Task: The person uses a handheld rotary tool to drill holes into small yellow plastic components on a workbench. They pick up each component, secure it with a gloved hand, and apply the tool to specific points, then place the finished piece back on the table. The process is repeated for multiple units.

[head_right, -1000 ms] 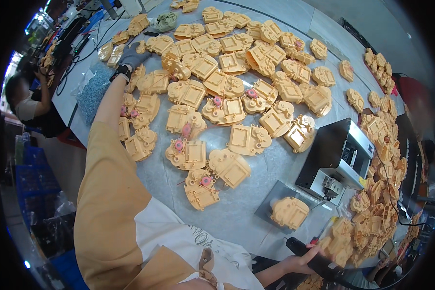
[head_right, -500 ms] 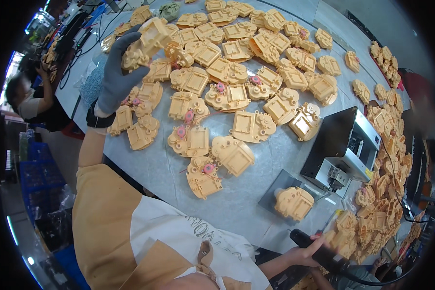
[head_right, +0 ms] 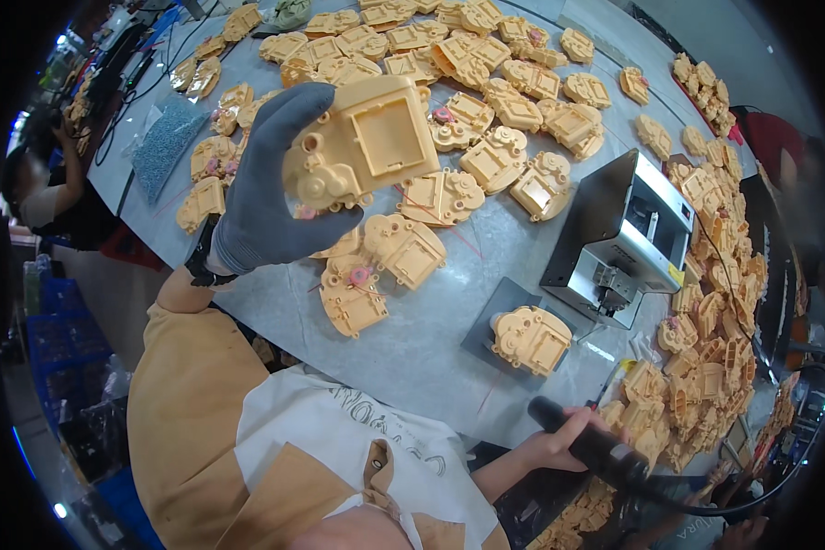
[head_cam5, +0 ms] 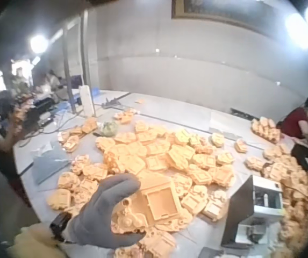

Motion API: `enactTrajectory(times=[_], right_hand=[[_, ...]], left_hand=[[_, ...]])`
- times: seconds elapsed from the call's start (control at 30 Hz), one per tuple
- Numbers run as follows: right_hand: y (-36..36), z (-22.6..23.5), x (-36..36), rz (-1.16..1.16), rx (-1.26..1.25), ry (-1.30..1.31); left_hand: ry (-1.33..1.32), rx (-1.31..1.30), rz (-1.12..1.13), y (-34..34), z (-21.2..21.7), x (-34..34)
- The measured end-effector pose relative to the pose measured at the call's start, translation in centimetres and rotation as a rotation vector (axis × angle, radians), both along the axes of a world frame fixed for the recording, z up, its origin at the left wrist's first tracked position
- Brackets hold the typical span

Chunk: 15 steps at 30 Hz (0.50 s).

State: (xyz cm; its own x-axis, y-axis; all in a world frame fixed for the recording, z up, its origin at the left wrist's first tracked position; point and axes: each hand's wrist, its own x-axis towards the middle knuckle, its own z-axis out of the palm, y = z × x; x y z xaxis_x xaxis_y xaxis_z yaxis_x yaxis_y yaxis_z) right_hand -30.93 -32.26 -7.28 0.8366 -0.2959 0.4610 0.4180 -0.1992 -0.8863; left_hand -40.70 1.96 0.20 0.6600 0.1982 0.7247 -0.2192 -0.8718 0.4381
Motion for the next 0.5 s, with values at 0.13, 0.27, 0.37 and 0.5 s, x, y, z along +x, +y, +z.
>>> enactTrajectory(times=[0.13, 0.27, 0.37, 0.5], right_hand=[[-0.5, -0.2, 0.1, 0.007, -0.001, -0.016], [-1.1, -0.4, 0.3, -0.019, 0.007, -0.041], [-1.5, -0.4, 0.3, -0.006, 0.037, -0.020], [-1.4, -0.3, 0.3, -0.011, 0.067, -0.023]], left_hand=[[0.214, -0.045, -0.066, -1.1, -2.1, -0.1], [0.434, 0.086, 0.050, -1.2, -8.3, 0.1], [0.548, 0.069, 0.110, -1.0, -8.7, 0.7], [0.625, 0.207, 0.214, -0.8, -9.3, 0.3]])
